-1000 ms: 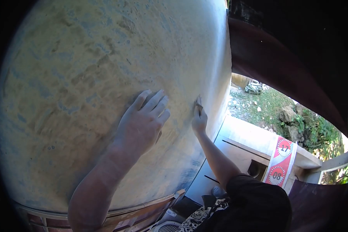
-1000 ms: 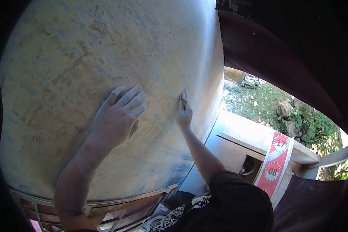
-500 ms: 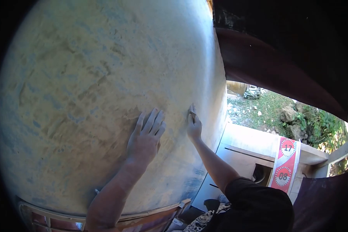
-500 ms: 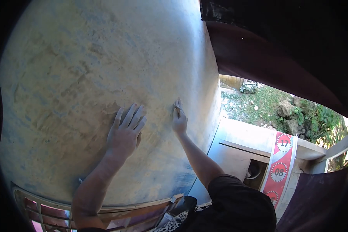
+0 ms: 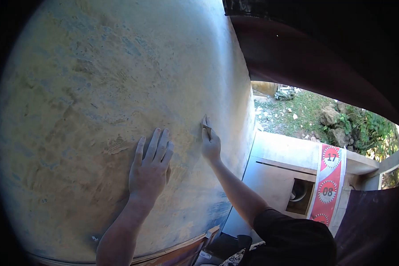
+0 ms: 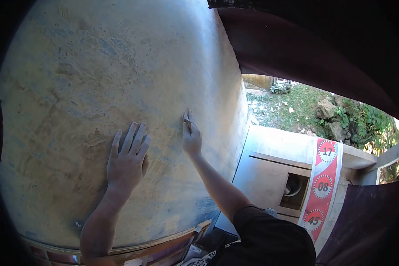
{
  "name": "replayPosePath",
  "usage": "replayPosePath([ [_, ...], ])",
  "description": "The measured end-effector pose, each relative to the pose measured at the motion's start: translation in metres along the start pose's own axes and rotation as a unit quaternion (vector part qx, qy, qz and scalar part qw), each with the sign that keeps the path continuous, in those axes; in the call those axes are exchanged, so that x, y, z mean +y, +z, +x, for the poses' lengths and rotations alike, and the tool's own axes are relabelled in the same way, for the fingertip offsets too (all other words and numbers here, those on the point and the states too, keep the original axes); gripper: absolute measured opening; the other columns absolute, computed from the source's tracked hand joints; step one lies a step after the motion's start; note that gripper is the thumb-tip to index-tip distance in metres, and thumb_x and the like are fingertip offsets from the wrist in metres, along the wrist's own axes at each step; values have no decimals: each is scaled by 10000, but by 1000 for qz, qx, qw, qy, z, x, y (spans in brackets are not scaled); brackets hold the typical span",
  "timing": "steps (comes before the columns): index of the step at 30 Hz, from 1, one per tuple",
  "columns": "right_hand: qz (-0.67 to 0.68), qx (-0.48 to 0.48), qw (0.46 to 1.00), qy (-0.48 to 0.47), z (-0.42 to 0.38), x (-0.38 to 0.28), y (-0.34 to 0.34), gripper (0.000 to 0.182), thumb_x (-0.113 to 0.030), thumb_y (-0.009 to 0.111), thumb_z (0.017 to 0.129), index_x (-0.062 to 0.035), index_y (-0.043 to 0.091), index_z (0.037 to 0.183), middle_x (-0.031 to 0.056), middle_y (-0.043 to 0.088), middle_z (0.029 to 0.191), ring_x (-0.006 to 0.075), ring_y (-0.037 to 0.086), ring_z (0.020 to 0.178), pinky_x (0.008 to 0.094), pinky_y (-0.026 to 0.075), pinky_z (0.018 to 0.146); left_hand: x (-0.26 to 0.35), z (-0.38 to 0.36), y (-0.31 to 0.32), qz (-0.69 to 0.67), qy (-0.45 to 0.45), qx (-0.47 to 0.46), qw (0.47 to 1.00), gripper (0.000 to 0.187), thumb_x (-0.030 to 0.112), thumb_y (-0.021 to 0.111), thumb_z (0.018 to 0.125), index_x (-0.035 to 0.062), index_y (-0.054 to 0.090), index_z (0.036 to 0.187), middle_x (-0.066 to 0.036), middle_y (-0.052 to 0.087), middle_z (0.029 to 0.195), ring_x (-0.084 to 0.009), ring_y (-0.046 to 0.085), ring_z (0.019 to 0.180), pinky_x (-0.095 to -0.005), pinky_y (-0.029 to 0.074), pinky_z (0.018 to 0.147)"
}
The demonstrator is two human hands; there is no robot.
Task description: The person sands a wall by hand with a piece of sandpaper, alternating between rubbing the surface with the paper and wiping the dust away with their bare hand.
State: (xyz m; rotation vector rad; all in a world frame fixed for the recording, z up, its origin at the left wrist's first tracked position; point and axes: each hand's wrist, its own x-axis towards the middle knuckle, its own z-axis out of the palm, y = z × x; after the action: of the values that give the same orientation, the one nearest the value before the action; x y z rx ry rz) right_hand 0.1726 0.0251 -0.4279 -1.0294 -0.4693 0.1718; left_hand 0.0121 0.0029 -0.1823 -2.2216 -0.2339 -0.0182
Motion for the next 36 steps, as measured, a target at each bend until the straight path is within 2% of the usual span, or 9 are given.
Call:
replayPosePath([
  [4, -60, -10, 997, -49, -32, -52, 24, 418, -47, 507, 1085, 47, 551, 1490, 241, 416, 1646, 352, 323, 1576, 402, 259, 1279, 6, 2, 4, 1, -9, 6, 1000, 453, 343, 587, 989, 200, 625, 1417, -24, 423, 1670, -193, 312, 1581, -491, 206, 1304],
  [7, -113, -22, 987, -112, -67, -39, 25, 432, -23, 483, 1081, 59, 527, 1503, 256, 408, 1647, 329, 342, 1571, 384, 251, 1284, 7, -2, 5, 6, -10, 5, 1000, 450, 341, 589, 986, 201, 629, 1412, -24, 433, 1663, -194, 321, 1576, -489, 213, 1301],
  [9, -139, 6, 979, -150, -43, -33, 26, 432, -23, 485, 1080, 54, 529, 1503, 255, 424, 1637, 326, 353, 1567, 384, 258, 1283, 4, 8, 9, 17, 2, 28, 999, 452, 340, 591, 983, 201, 629, 1412, -25, 437, 1660, -194, 323, 1575, -490, 214, 1300],
  [12, -103, 57, 989, -91, 13, -42, 27, 408, -17, 508, 1073, 45, 569, 1471, 254, 490, 1588, 335, 398, 1542, 395, 285, 1276, 9, -1, 9, -6, -13, 14, 1000, 457, 338, 601, 976, 197, 631, 1409, -29, 441, 1656, -195, 323, 1575, -489, 216, 1300],
  [14, -120, 103, 987, -31, 30, -46, 31, 396, -11, 559, 1049, 47, 596, 1440, 262, 515, 1556, 405, 431, 1504, 438, 356, 1245, 7, 2, 7, 9, -5, 20, 1000, 456, 344, 602, 974, 194, 636, 1403, -33, 441, 1656, -195, 321, 1576, -489, 217, 1299],
  [20, -155, 6, 975, -159, -69, -53, 24, 379, 21, 545, 1040, 42, 633, 1408, 279, 570, 1501, 407, 506, 1453, 433, 378, 1227, 6, 2, 8, 5, -2, 17, 1000, 433, 341, 583, 993, 187, 643, 1393, -44, 440, 1657, -195, 317, 1577, -490, 211, 1298],
  [28, -184, 75, 974, -112, 7, -48, 21, 376, 30, 539, 1035, 73, 615, 1400, 285, 555, 1502, 379, 510, 1446, 395, 424, 1197, 7, 1, 10, 12, -2, 13, 1000, 458, 363, 581, 994, 181, 607, 1413, -48, 418, 1666, -204, 296, 1584, -476, 198, 1298],
  [31, -163, 5, 983, -85, -31, -72, 20, 374, 27, 541, 1040, 68, 615, 1404, 281, 556, 1503, 389, 510, 1444, 410, 430, 1196, 8, 3, 10, 15, -4, 9, 1000, 490, 386, 579, 995, 184, 576, 1441, -49, 401, 1672, -206, 278, 1589, -467, 184, 1302],
  [36, -191, -76, 970, -130, -82, -71, 9, 380, -1, 562, 1047, 56, 611, 1419, 290, 547, 1510, 397, 506, 1445, 431, 419, 1205, 7, 2, 10, 27, 6, 7, 1000, 495, 392, 583, 989, 179, 579, 1436, -56, 416, 1661, -207, 283, 1587, -470, 187, 1300],
])
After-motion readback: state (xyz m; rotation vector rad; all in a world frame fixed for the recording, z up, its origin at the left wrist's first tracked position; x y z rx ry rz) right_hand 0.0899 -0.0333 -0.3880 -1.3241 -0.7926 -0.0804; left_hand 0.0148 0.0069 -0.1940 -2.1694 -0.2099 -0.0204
